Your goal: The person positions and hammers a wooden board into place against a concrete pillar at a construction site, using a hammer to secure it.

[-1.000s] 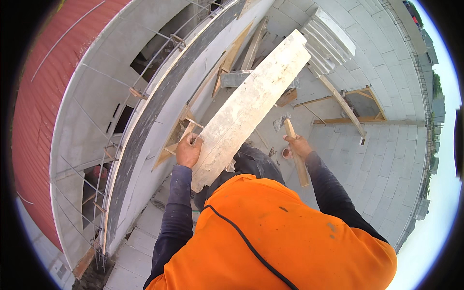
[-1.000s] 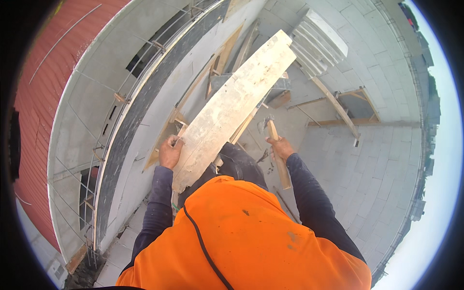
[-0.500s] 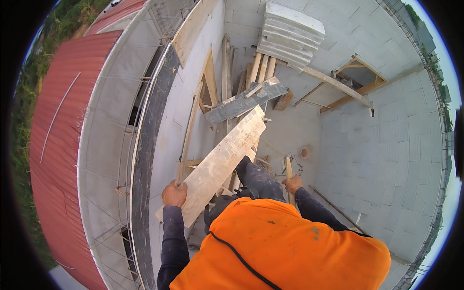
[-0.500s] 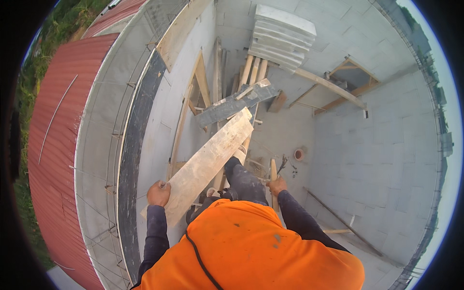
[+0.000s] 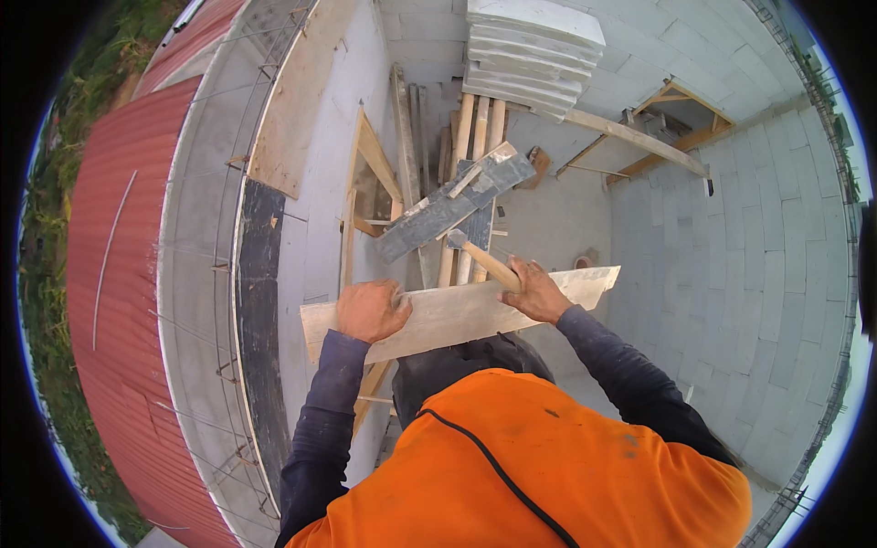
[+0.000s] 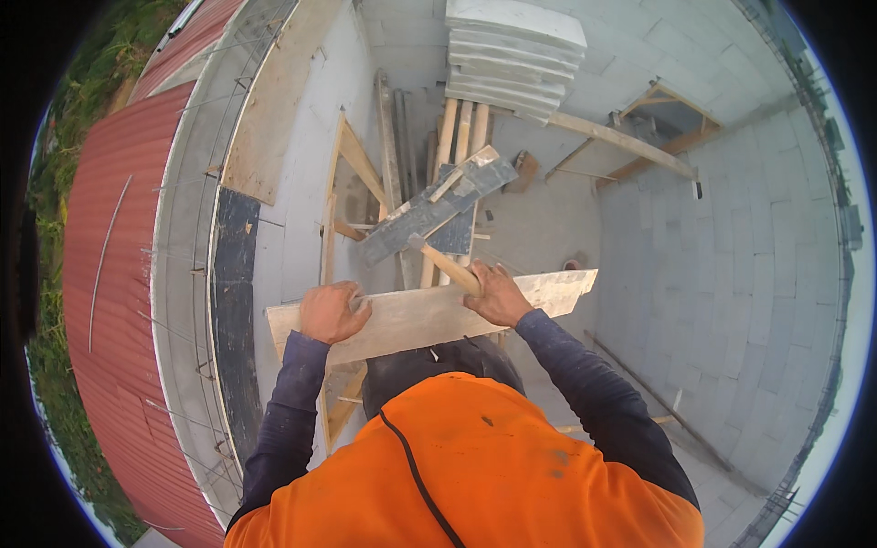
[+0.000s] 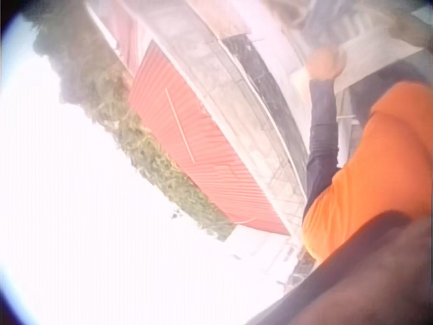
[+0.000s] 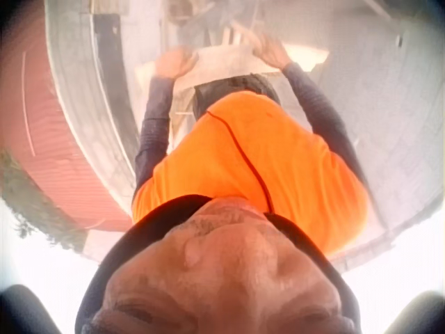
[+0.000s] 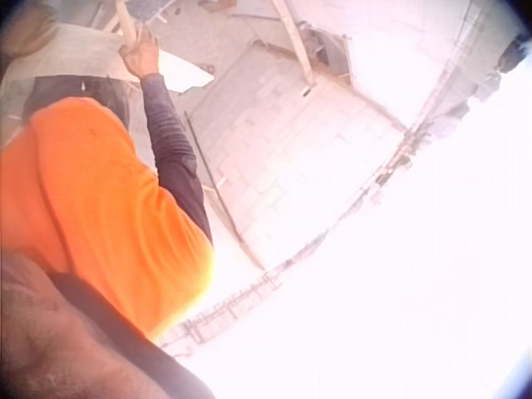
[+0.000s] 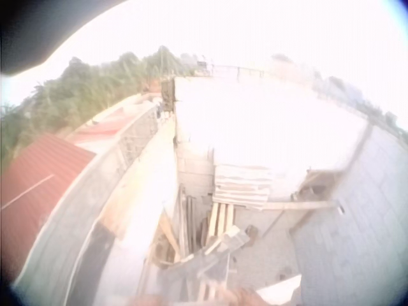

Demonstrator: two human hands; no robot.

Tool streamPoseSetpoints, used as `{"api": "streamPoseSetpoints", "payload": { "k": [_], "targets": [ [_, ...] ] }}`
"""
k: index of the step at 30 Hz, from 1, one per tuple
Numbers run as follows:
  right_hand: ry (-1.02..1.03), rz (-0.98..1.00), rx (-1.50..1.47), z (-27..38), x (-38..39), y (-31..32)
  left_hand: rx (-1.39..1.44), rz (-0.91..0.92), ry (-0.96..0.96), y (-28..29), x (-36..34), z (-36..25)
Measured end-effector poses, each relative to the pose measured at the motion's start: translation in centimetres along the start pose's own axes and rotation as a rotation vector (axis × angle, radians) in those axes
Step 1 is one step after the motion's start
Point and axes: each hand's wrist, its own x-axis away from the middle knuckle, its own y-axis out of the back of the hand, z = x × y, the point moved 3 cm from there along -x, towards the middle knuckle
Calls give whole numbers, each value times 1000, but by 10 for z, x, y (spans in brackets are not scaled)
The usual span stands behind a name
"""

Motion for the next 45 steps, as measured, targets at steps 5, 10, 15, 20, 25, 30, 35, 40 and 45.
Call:
{"api": "streamPoseSetpoints", "payload": {
  "k": [5, 10, 15, 20, 25, 30, 35, 40, 45],
  "targets": [
    [-97, 129, -84, -15, -12, 46, 117, 10, -187, 15, -81, -17],
    [-310, 86, -156, -29, -27, 96, 157, 66, -360, 30, -171, -33],
    [-484, -213, -258, -59, -12, 142, 227, -338, -484, 80, -248, -38],
    [-674, -597, -378, -81, 17, 180, 382, -621, -168, 137, -298, 30],
    [-707, -886, -590, -121, 35, 204, 427, -563, -47, 144, -332, 63],
    [-694, -1148, -786, -157, 33, 242, 442, -504, -37, 132, -361, 52],
    [-571, -1401, -887, -154, 6, 306, 442, -490, -53, 139, -407, 32],
    [-414, -1588, -854, -162, -39, 383, 505, -434, -152, 174, -471, -23],
    [-122, -1794, -958, -146, -108, 472, 606, -399, -377, 220, -541, -118]
  ]
}}
